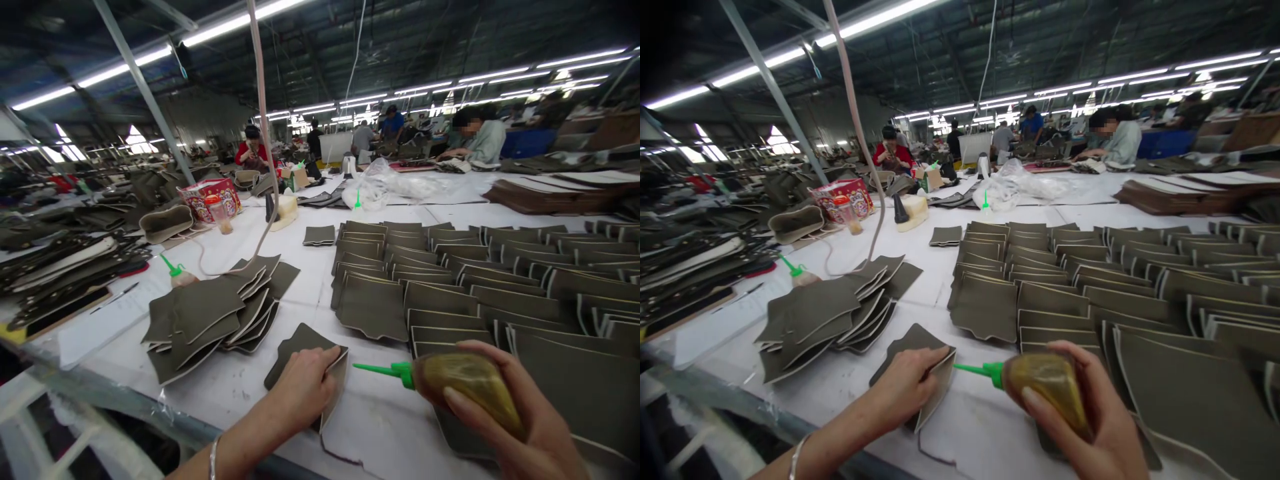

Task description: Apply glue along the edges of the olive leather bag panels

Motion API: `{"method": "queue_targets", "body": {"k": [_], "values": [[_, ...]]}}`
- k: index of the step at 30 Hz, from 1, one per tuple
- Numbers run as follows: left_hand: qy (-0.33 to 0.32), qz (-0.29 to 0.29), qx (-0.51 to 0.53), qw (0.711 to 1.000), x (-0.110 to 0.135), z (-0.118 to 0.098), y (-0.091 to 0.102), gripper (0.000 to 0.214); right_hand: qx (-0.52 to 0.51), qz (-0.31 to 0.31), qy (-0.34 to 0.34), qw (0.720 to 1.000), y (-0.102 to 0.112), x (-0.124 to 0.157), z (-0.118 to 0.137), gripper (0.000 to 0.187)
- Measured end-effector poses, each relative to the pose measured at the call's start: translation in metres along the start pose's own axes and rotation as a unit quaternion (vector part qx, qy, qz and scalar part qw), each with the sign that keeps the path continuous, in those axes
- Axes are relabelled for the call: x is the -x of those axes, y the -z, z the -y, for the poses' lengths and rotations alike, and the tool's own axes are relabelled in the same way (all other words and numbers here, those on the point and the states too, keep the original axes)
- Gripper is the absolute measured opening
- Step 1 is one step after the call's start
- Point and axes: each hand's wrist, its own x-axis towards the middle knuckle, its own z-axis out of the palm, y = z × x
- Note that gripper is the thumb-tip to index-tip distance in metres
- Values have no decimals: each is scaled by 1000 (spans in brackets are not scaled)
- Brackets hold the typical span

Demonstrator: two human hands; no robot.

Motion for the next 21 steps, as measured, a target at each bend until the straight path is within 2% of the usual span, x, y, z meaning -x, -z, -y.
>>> {"method": "queue_targets", "body": {"k": [5, 8, 10, 14, 18, 21], "values": [[-34, 14, 21, 999, 1, 2, 5, 55, 190, 61, 117, 973, -15, -2, -7, 48], [-49, 4, 21, 999, 1, 3, 6, 54, 263, 100, 193, 940, -17, -9, -13, 45], [-53, -2, 20, 998, 2, 3, 6, 54, 297, 106, 226, 922, -17, -14, -15, 45], [-55, -5, 15, 998, 1, 3, 6, 51, 321, 115, 245, 908, -16, -15, -16, 48], [-56, -4, 13, 998, 0, 3, 6, 44, 320, 147, 227, 908, -16, -12, -15, 45], [-55, -1, 16, 998, 0, 3, 6, 43, 322, 117, 221, 913, -17, -13, -16, 44]]}}
